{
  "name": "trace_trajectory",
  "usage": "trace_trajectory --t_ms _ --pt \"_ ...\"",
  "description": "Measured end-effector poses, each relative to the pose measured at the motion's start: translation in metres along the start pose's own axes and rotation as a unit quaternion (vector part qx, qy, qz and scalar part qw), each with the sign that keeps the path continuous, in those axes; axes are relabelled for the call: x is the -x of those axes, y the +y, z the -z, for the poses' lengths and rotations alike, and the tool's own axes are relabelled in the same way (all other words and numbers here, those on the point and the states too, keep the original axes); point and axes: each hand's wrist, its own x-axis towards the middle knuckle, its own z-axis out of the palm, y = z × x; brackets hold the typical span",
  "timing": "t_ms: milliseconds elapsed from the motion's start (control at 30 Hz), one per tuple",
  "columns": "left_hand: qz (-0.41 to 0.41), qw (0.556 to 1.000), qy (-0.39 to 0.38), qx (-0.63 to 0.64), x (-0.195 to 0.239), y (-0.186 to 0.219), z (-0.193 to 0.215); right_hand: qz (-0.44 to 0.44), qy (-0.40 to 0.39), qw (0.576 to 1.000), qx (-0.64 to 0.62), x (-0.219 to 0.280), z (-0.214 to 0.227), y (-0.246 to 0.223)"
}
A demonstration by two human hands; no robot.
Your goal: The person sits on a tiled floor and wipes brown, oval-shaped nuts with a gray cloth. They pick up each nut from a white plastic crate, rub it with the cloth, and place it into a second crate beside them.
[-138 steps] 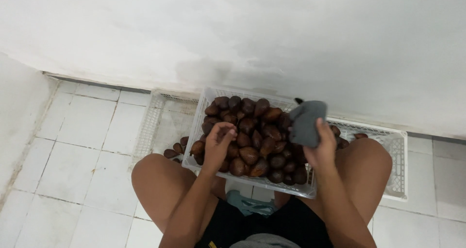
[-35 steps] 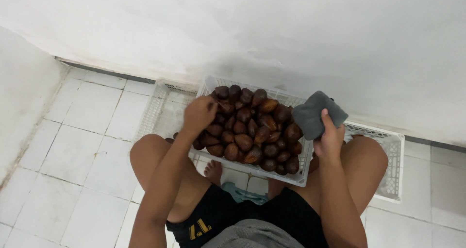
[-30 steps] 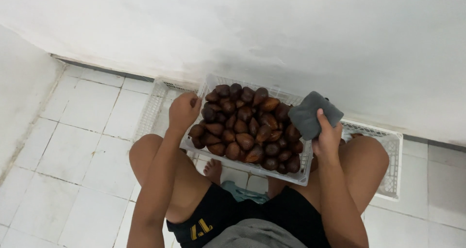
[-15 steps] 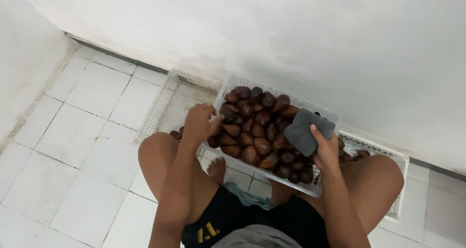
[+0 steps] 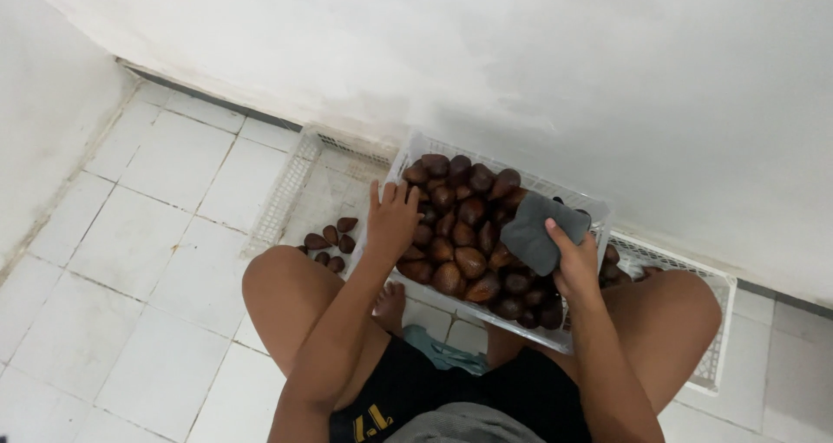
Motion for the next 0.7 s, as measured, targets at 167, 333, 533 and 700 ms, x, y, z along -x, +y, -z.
trace_trajectory --t_ms 167,333,533,700 --pt "0.001 0.999 0.032 -0.007 -0.011 0.001 -0.024 0.007 0.015 1.000 -0.012 -0.003 0.009 -0.001" --pt "0.025 0.978 0.144 0.147 -0.022 0.012 0.013 0.016 0.047 0.998 -0.041 -0.007 0.024 0.004" --pt "0.300 0.469 -0.067 0.828 -0.019 0.046 0.032 0.021 0.026 0.993 -0.112 -0.007 0.033 0.006" --pt "0.194 0.395 -0.200 0.875 -0.011 0.054 0.010 0.041 -0.032 0.977 -0.207 -0.005 0.031 0.007"
